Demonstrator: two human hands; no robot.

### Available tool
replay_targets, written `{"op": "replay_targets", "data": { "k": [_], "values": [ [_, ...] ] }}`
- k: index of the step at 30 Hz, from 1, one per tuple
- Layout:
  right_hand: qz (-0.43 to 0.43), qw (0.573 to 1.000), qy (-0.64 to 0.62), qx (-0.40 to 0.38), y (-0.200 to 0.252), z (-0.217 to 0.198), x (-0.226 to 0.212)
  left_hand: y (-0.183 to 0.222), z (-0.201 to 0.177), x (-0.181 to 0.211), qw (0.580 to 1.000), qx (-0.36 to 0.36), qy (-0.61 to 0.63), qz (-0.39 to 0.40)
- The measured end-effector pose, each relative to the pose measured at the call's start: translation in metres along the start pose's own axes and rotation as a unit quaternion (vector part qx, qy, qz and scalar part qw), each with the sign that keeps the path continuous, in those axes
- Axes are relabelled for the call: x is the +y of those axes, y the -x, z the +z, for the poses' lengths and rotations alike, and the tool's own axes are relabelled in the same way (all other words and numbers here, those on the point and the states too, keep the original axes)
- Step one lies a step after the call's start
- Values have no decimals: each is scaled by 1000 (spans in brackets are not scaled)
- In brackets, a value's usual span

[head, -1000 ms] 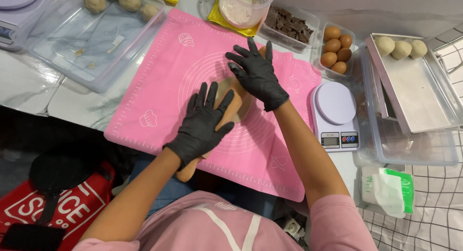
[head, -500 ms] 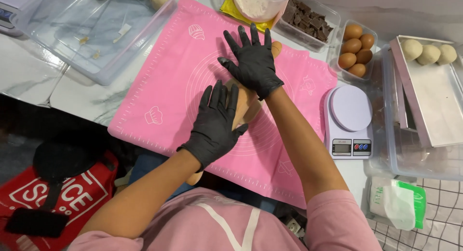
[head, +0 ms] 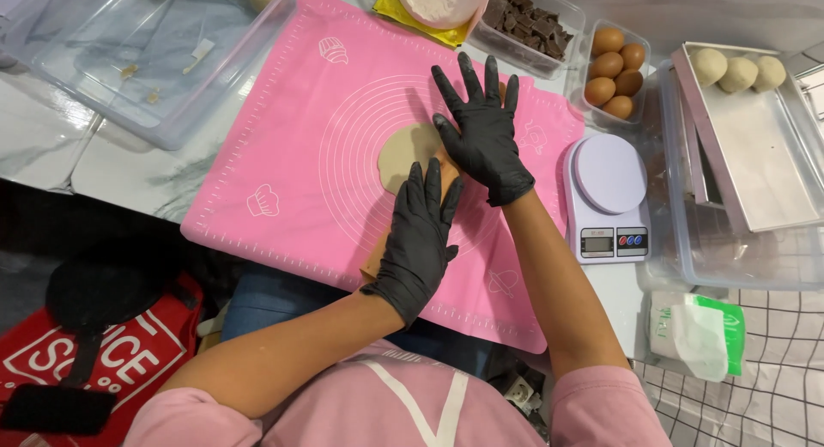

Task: Rolling out small dough balls with a rolling pin and filling them with chocolate before sealing them.

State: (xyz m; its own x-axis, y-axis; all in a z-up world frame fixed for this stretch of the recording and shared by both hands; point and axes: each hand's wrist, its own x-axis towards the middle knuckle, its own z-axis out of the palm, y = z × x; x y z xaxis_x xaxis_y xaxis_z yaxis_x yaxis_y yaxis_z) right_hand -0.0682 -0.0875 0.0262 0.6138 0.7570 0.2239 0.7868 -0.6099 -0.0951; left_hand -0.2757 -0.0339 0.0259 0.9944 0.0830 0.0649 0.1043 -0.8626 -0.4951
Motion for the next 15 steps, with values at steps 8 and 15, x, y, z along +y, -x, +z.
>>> {"op": "replay_targets", "data": {
  "k": [8,15],
  "values": [
    [44,998,-17,36,32,4,15,8,-3,25,997,-17,43,62],
    [57,997,54,17,15,3,2,18,38,-8,921,58,360,134]
  ]
}}
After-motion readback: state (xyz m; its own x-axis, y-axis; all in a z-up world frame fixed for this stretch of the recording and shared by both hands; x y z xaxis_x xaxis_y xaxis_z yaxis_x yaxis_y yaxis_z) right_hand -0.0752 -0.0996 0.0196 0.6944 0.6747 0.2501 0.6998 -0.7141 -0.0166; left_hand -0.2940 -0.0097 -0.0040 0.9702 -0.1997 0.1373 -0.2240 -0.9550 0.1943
